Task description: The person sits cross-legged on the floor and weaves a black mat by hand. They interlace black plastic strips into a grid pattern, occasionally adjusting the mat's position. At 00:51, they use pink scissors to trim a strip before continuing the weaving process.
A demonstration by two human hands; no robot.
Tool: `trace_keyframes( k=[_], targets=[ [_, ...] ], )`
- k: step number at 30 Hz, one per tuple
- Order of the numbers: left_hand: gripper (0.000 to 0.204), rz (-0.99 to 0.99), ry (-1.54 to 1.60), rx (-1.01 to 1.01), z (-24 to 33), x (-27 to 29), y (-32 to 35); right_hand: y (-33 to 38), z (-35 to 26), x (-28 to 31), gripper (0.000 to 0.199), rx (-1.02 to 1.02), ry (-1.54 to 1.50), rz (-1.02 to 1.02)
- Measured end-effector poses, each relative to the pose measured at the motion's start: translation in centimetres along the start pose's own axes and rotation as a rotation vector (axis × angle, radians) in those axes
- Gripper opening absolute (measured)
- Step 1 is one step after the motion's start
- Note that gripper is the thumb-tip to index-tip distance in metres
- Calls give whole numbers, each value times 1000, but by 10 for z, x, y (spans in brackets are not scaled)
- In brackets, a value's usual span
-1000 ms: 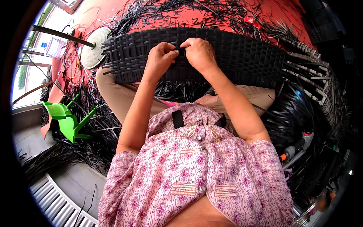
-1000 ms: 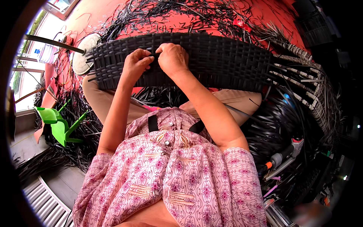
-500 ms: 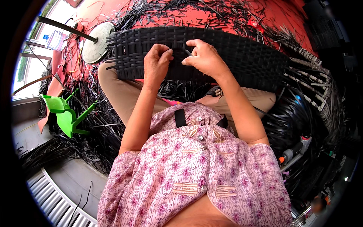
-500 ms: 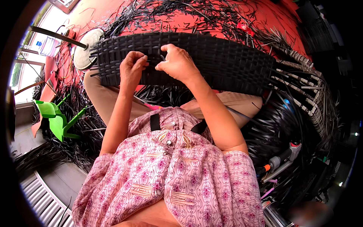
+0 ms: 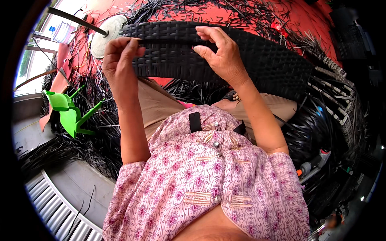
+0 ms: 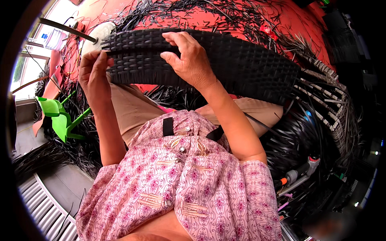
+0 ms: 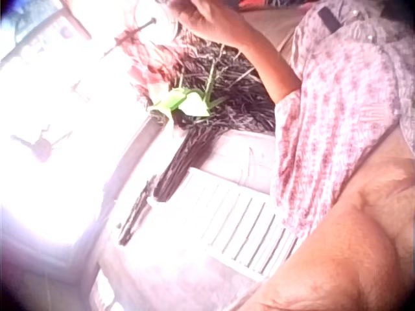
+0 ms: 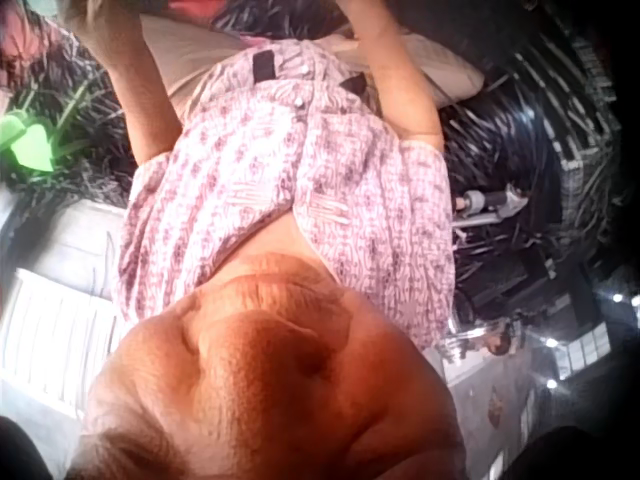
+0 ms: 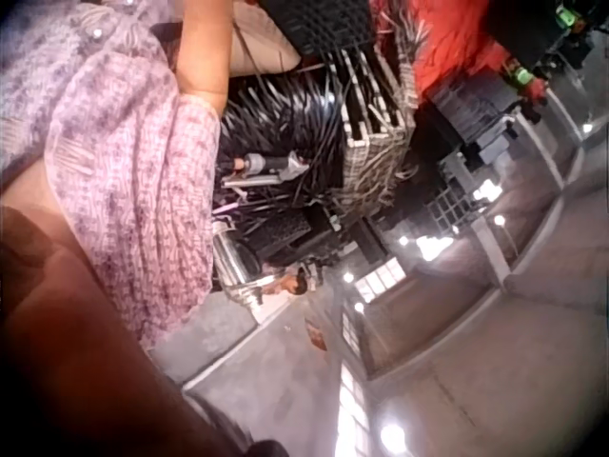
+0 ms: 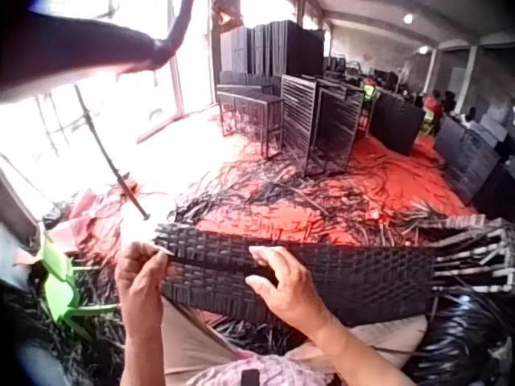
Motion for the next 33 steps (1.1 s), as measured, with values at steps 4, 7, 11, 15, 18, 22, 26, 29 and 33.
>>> trace_keyframes(
  k=[4, 7, 11, 15, 18, 22, 26, 29, 33],
  targets=[
    [6, -112, -11, -3, 20, -39, 23, -25, -17, -15, 29, -85, -507, -53],
    [7, -212, 22, 34, 15, -51, 15, -22, -19, -14, 25, -209, -627, -56],
    [7, -403, 58, 290, -40, -62, 1, -1, -1, 1, 19, -271, -261, -24],
    [15, -156, -513, 294, -101, -66, -14, 27, 24, 4, 14, -410, 0, -16],
    [27, -9, -995, -114, -104, -79, -7, 38, 34, -8, 15, -441, 82, -32],
    [23, 75, -1086, -86, -107, -82, -7, 36, 36, -16, 13, -353, 218, -5],
    [21, 81, -1116, -92, -105, -86, -10, 36, 37, -19, 11, -366, 224, 29],
    [19, 72, -1116, -112, -106, -86, -11, 34, 37, -22, 12, -371, 223, 28],
    [18, 66, -1072, -141, -108, -86, -8, 30, 35, -26, 17, -390, 268, -9]
  ],
)
Point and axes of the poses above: each hand's wrist, its own y-axis away from the middle knuckle, its own x-axis out of the back of the hand, z = x × y, the point moved 6 cm from there along -y, towards the middle knuckle, and after that the axes turned 15 degrees about x, right-handed, at the moved point
